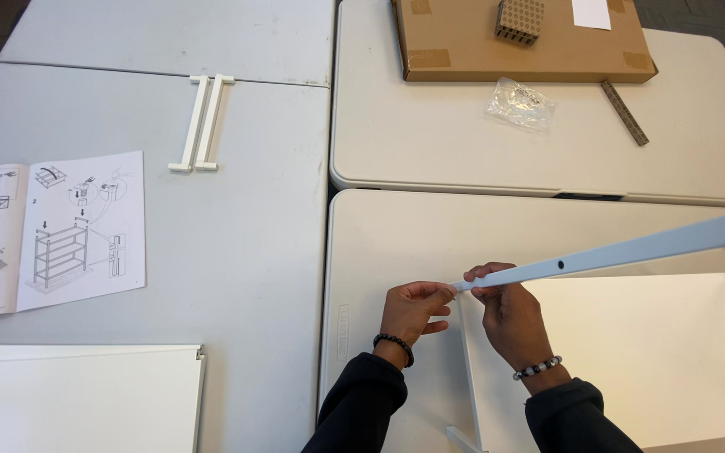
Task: The person assembles a white metal shelving unit by inserting vertical poles into a base frame and securing them with screws. They use an Allen key to tighten the screws at multiple connection points.
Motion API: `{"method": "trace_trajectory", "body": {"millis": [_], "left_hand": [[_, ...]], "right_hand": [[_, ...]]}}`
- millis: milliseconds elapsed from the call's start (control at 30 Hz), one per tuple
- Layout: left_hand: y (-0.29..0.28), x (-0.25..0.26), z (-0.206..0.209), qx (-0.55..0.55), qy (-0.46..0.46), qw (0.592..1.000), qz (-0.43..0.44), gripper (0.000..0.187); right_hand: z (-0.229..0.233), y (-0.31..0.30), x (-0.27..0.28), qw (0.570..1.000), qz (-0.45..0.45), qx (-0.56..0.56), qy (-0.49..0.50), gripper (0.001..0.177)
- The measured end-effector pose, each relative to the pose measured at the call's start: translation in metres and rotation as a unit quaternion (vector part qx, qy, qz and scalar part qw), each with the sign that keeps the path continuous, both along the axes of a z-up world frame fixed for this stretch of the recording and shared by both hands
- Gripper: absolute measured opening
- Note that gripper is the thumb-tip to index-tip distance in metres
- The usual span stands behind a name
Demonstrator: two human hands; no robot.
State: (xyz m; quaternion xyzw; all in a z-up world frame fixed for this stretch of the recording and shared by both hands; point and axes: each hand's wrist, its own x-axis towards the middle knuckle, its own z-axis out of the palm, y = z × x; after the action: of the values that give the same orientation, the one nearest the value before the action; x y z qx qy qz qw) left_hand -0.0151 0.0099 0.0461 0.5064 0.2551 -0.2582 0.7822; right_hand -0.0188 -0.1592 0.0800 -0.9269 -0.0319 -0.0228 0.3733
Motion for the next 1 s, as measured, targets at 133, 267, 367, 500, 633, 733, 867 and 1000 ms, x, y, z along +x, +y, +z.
{"method": "trace_trajectory", "body": {"millis": [133, 267, 367, 500, 633, 733, 867, 1000], "left_hand": [[0.001, 0.002, -0.003, -0.024, 0.011, 1.0, 0.009, 0.055], [-0.003, 0.005, -0.026, -0.01, 0.004, 1.0, -0.008, 0.061], [-0.005, 0.011, -0.038, 0.0, 0.007, 0.999, -0.047, 0.07], [-0.005, 0.029, -0.045, 0.085, -0.058, 0.977, -0.184, 0.081], [-0.005, 0.051, -0.043, 0.139, -0.103, 0.93, -0.325, 0.085], [-0.014, 0.064, -0.076, 0.192, -0.141, 0.891, -0.386, 0.075], [-0.028, 0.067, -0.1, 0.25, -0.149, 0.861, -0.418, 0.074], [-0.025, 0.057, -0.067, 0.307, -0.15, 0.851, -0.399, 0.066]], "right_hand": [[0.001, 0.002, 0.002, 1.0, -0.008, -0.007, 0.004, 0.011], [0.003, 0.004, 0.003, 1.0, -0.011, 0.007, 0.013, 0.012], [0.006, 0.005, 0.003, 1.0, -0.01, 0.008, 0.019, 0.013], [0.006, 0.008, 0.006, 1.0, -0.011, 0.0, 0.024, 0.013], [0.0, 0.007, 0.005, 0.999, -0.027, 0.005, 0.016, 0.014], [-0.001, 0.008, 0.006, 0.999, -0.029, -0.001, 0.021, 0.013], [0.0, 0.01, 0.006, 0.999, -0.036, 0.001, 0.029, 0.014], [-0.004, 0.007, 0.004, 0.999, -0.029, -0.012, 0.006, 0.018]]}}
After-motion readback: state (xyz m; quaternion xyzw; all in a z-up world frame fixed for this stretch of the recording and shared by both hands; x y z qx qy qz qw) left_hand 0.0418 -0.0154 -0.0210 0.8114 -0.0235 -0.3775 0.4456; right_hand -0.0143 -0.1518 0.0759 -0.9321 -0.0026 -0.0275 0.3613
